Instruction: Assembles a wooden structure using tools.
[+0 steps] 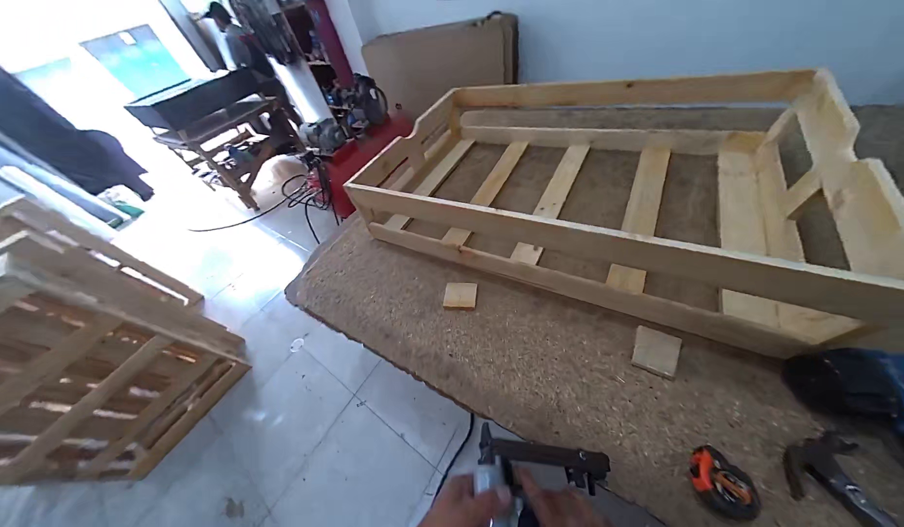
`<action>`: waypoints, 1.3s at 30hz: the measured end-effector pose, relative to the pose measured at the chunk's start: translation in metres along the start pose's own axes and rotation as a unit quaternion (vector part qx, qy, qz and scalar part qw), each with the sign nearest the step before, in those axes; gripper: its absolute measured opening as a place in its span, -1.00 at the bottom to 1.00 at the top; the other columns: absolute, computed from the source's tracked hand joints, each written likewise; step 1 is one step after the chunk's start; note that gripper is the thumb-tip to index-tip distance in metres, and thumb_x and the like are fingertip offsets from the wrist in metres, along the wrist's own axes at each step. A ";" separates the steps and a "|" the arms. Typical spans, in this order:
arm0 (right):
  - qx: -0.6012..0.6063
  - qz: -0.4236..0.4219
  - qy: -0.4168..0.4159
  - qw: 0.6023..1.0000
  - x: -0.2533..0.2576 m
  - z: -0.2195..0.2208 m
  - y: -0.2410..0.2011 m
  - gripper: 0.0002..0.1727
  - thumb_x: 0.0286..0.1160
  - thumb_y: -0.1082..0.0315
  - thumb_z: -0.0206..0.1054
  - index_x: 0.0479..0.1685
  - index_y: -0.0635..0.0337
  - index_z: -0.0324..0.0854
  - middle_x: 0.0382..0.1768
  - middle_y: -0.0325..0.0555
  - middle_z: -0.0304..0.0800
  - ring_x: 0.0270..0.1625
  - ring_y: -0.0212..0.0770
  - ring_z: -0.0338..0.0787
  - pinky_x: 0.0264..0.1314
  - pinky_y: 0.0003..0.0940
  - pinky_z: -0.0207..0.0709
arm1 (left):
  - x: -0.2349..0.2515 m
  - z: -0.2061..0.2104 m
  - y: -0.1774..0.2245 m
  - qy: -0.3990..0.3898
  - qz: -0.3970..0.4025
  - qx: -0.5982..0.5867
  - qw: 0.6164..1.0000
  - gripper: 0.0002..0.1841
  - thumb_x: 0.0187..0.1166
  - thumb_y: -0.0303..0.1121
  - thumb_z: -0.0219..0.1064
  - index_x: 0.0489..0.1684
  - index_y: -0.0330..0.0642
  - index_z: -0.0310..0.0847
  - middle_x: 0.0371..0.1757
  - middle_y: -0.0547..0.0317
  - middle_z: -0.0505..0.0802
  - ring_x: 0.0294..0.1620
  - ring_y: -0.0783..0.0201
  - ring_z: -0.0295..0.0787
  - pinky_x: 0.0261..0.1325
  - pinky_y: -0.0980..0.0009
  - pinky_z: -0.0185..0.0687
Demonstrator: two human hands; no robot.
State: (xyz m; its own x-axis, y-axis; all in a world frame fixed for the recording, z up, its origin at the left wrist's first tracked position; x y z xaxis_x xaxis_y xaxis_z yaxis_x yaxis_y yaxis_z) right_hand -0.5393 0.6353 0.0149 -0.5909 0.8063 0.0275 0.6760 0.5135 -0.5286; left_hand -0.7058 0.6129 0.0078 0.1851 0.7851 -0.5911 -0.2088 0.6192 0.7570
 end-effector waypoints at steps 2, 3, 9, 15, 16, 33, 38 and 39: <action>0.053 0.117 -0.080 0.988 0.041 -0.016 0.014 -0.19 0.29 0.21 0.52 0.68 0.07 0.42 -0.21 0.16 0.91 -0.17 0.27 0.90 -0.09 0.35 0.70 | 0.050 -0.034 0.044 -0.031 -0.010 0.139 0.990 -0.26 0.78 0.24 -0.21 0.13 -0.29 0.67 -0.15 0.04 0.89 -0.16 0.18 0.87 -0.01 0.12 0.82; 0.069 0.177 -0.118 0.975 0.059 -0.022 0.022 -0.19 0.28 0.14 0.51 0.69 -0.06 0.41 -0.16 0.15 0.91 -0.13 0.29 0.89 -0.07 0.40 0.68 | 0.079 -0.057 0.073 -0.011 -0.007 0.226 0.974 -0.20 0.81 0.22 -0.37 0.17 -0.31 0.67 -0.09 0.00 0.89 -0.10 0.14 0.86 0.05 0.08 0.81; 0.002 0.394 -0.177 0.902 0.143 -0.015 0.047 -0.11 0.46 -0.11 0.41 0.82 -0.16 0.16 0.03 0.14 0.88 0.03 0.28 0.88 0.06 0.34 0.68 | 0.253 -0.168 0.199 0.267 -0.033 0.595 0.757 0.05 0.41 0.52 0.22 0.59 -0.35 0.45 0.61 -0.37 0.52 0.64 -0.33 0.41 0.60 -0.30 0.38; -0.032 0.482 -0.159 0.861 0.227 0.018 0.074 -0.07 0.45 0.00 0.38 0.85 -0.03 0.05 -0.01 0.14 0.88 0.06 0.24 0.88 0.10 0.24 0.69 | 0.330 -0.155 0.216 0.230 0.010 0.612 0.756 0.13 0.30 0.35 0.46 0.72 -0.41 0.21 0.77 -0.38 0.29 0.81 -0.28 0.13 0.76 -0.21 0.16; -0.018 0.497 -0.159 0.853 0.238 0.023 0.070 -0.10 0.44 -0.02 0.38 0.83 -0.05 0.09 0.00 0.14 0.88 0.07 0.24 0.87 0.11 0.25 0.68 | 0.330 -0.151 0.226 0.201 0.015 0.614 0.763 -0.02 0.33 0.23 0.51 0.65 -0.32 0.33 0.61 -0.32 0.51 0.68 -0.25 0.38 0.65 -0.21 0.36; 0.097 0.636 -0.105 0.759 0.371 0.113 -0.026 -0.08 0.38 -0.04 0.42 0.84 -0.17 0.13 0.08 0.18 0.84 0.11 0.32 0.83 0.12 0.36 0.65 | 0.396 -0.299 0.289 -0.108 0.094 0.501 0.853 -0.39 0.24 -0.21 0.73 0.32 -0.04 0.63 -0.07 0.10 0.91 -0.14 0.17 0.89 0.02 0.00 0.85; 0.060 0.653 -0.084 0.751 0.377 0.120 -0.034 -0.11 0.30 0.19 0.48 0.77 -0.07 0.21 0.01 0.18 0.83 0.02 0.32 0.83 0.01 0.31 0.67 | 0.383 -0.293 0.292 -0.172 0.153 0.355 0.906 -0.67 0.31 -0.47 0.67 0.06 -0.11 0.84 -0.11 0.20 0.97 -0.14 0.30 0.94 0.03 0.21 0.91; 0.054 0.650 -0.086 0.753 0.376 0.120 -0.036 -0.13 0.29 0.15 0.47 0.74 -0.08 0.24 0.00 0.16 0.83 0.02 0.29 0.84 0.00 0.29 0.68 | 0.381 -0.289 0.305 -0.190 0.196 0.316 0.908 -0.68 0.32 -0.57 0.62 0.05 -0.19 0.83 -0.04 0.16 0.97 -0.06 0.27 0.94 0.12 0.21 0.90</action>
State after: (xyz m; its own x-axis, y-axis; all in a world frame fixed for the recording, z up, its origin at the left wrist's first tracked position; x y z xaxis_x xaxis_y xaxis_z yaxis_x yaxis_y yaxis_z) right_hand -0.8387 0.8849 -0.0578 0.4855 0.5522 -0.6778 0.6977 -0.7119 -0.0802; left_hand -0.9762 1.1058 -0.0669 0.5593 0.8059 -0.1941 0.2416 0.0655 0.9682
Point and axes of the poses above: each hand's wrist, its own x-axis towards the middle knuckle, its own z-axis out of the palm, y = z × x, the point moved 6 cm from there along x, towards the middle knuckle
